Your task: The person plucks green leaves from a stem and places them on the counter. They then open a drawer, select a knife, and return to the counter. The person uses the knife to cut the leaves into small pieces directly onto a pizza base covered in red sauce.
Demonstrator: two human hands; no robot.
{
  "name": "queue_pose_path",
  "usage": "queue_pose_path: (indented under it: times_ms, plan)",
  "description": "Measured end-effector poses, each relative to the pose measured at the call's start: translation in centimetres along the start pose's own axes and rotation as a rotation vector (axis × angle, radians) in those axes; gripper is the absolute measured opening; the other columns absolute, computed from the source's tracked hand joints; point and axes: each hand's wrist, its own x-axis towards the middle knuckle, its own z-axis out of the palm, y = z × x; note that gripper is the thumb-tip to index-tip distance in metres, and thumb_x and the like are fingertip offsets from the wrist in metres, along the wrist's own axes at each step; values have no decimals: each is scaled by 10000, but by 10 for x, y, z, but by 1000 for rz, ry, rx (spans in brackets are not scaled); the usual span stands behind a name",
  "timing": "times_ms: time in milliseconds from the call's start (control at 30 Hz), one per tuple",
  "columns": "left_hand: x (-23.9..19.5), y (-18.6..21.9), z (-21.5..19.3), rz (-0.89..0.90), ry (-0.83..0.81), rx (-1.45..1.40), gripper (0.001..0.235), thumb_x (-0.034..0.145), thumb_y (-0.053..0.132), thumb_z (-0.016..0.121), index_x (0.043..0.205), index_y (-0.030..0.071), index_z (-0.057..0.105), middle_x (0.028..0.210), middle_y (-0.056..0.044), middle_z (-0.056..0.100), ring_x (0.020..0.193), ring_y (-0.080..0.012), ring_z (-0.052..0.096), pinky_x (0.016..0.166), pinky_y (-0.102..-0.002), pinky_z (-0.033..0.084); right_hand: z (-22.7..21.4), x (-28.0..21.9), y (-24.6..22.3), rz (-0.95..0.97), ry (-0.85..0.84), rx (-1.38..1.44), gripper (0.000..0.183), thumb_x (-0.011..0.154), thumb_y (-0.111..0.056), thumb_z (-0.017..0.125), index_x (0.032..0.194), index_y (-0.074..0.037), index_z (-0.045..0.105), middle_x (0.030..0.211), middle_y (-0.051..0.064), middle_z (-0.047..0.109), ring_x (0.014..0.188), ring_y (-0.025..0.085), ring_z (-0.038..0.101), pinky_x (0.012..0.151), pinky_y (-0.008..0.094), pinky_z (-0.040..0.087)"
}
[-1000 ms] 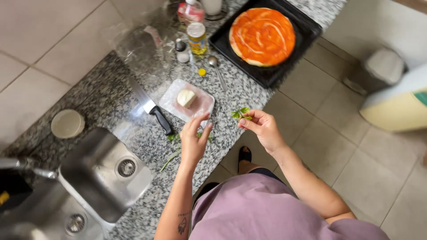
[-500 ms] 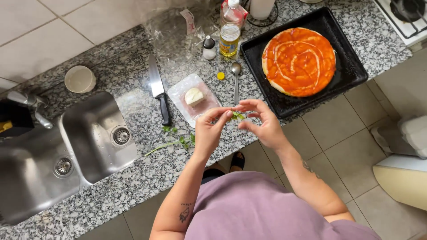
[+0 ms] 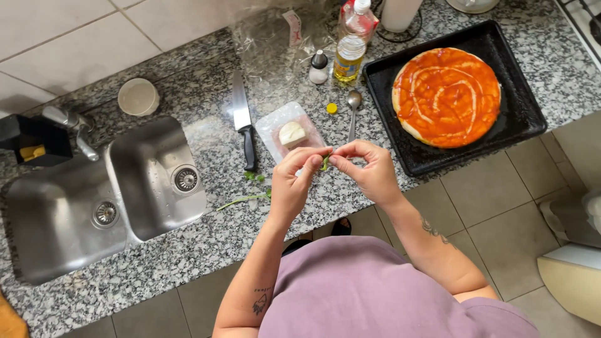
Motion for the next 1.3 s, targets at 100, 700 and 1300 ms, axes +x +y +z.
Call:
queue_pose_path:
  times_ms: [100, 700, 1300]
  plan:
    - [-5, 0, -8, -46, 7, 78, 265, 737, 232, 786, 992, 200, 721, 845, -24, 703, 797, -159, 679, 770, -271, 464, 5, 7, -23, -310, -1, -195, 80, 769, -91, 772, 779, -132, 704, 651, -42, 652, 703, 162, 627, 749, 262, 487]
    - [7, -24, -41, -335, 3, -310, 196, 787, 141, 738, 978, 98, 732, 787, -31, 704, 695, -22, 586, 680, -178, 510, 57, 16, -1, 217, -30, 424, 133, 781, -32, 722, 897, -58, 661, 775, -3, 633, 694, 25, 565, 675, 172, 477]
    - [-30, -41, -82, 7, 157, 336, 104, 913, 140, 584, 859, 128, 673, 784, -20, 606, 743, -225, 610, 733, -340, 492, 117, 17, 28, 253, -324, 409, 115, 798, -187, 731, 850, -101, 676, 914, -20, 505, 875, 39, 455, 755, 166, 388]
